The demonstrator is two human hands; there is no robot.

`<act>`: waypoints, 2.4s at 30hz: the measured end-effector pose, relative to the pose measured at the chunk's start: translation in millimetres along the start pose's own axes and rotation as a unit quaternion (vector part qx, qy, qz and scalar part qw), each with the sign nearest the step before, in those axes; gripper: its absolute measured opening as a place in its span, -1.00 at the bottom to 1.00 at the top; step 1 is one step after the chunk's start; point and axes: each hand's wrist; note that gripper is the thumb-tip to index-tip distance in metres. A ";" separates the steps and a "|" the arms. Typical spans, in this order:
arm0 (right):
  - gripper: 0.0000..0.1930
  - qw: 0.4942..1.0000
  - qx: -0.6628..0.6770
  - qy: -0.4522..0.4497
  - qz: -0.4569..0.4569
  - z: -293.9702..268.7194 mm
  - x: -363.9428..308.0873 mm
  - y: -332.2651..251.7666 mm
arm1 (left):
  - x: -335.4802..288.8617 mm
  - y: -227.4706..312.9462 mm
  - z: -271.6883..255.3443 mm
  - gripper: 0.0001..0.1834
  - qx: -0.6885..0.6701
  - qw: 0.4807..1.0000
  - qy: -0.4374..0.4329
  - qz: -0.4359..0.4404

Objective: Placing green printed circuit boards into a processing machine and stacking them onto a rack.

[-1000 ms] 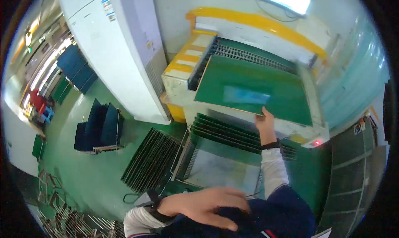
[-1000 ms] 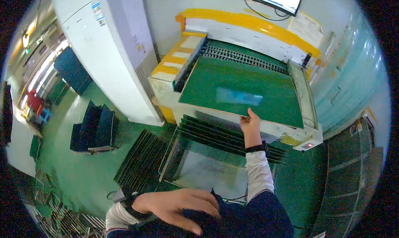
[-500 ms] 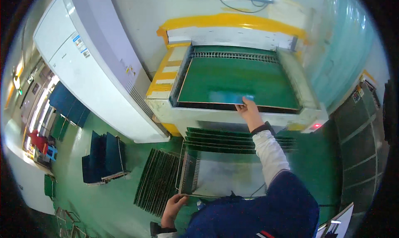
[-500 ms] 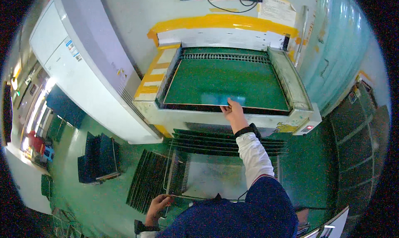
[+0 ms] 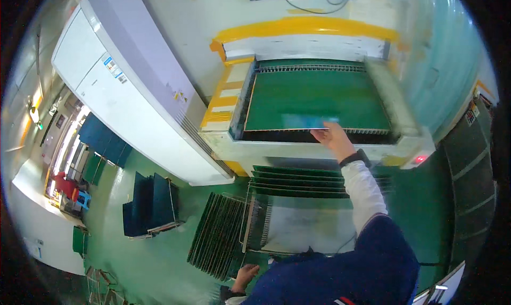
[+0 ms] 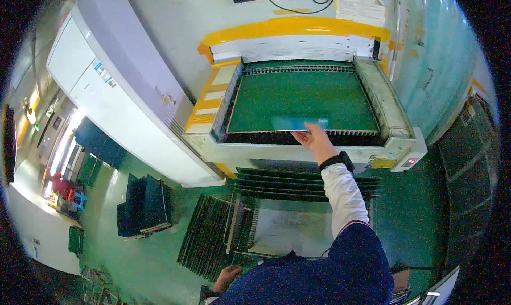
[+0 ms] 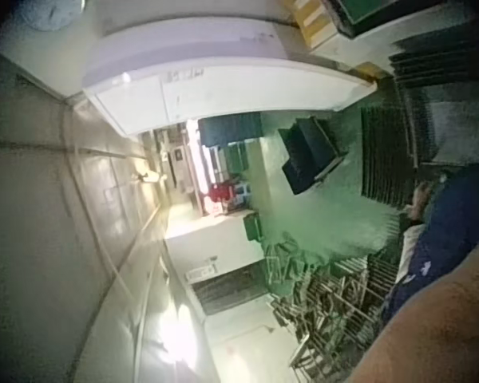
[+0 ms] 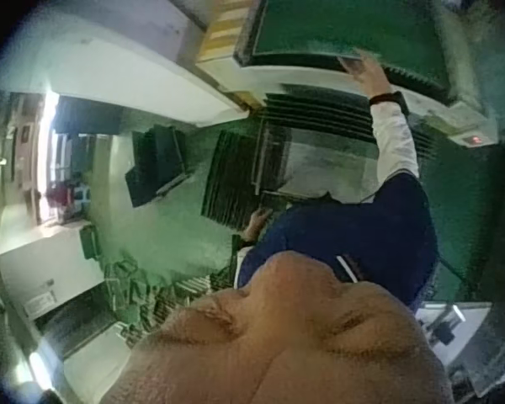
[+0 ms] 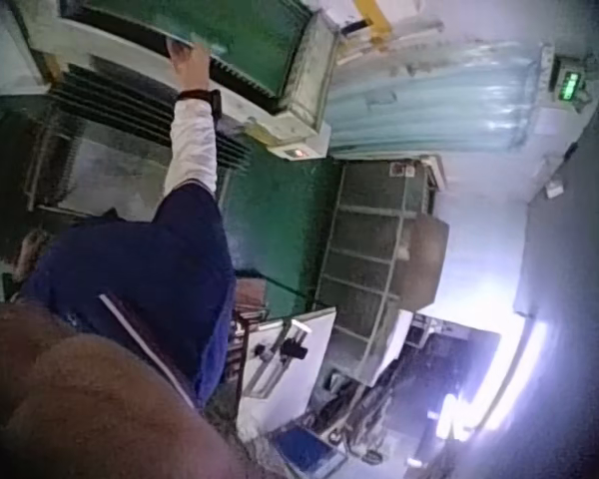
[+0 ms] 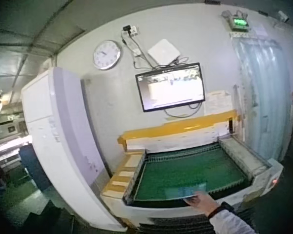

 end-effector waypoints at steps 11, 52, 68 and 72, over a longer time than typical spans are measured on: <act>-0.66 0.989 -0.138 0.001 0.060 -21.7 21.8 -19.2 | -1.7 -70.1 9.2 -0.50 0.086 0.996 -0.013 0.001; -0.77 0.364 -0.917 -0.061 -0.149 -84.1 -177.7 129.1 | -12.0 -142.8 6.0 -0.44 0.055 0.992 -0.070 0.092; -0.67 0.289 -0.946 -0.075 -0.129 -112.3 -118.8 130.0 | 4.9 -240.5 10.1 -0.18 0.070 0.993 -0.072 0.065; -0.66 0.298 -0.946 -0.005 -0.126 -123.2 -125.3 123.5 | -11.1 -210.1 -5.3 -0.31 0.065 0.988 -0.089 0.111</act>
Point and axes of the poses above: each hand's wrist, its own x-axis towards the middle knuckle, its own z-axis out of the palm, y = z × x, and after that the axes turned 3 degrees about -y, right-handed
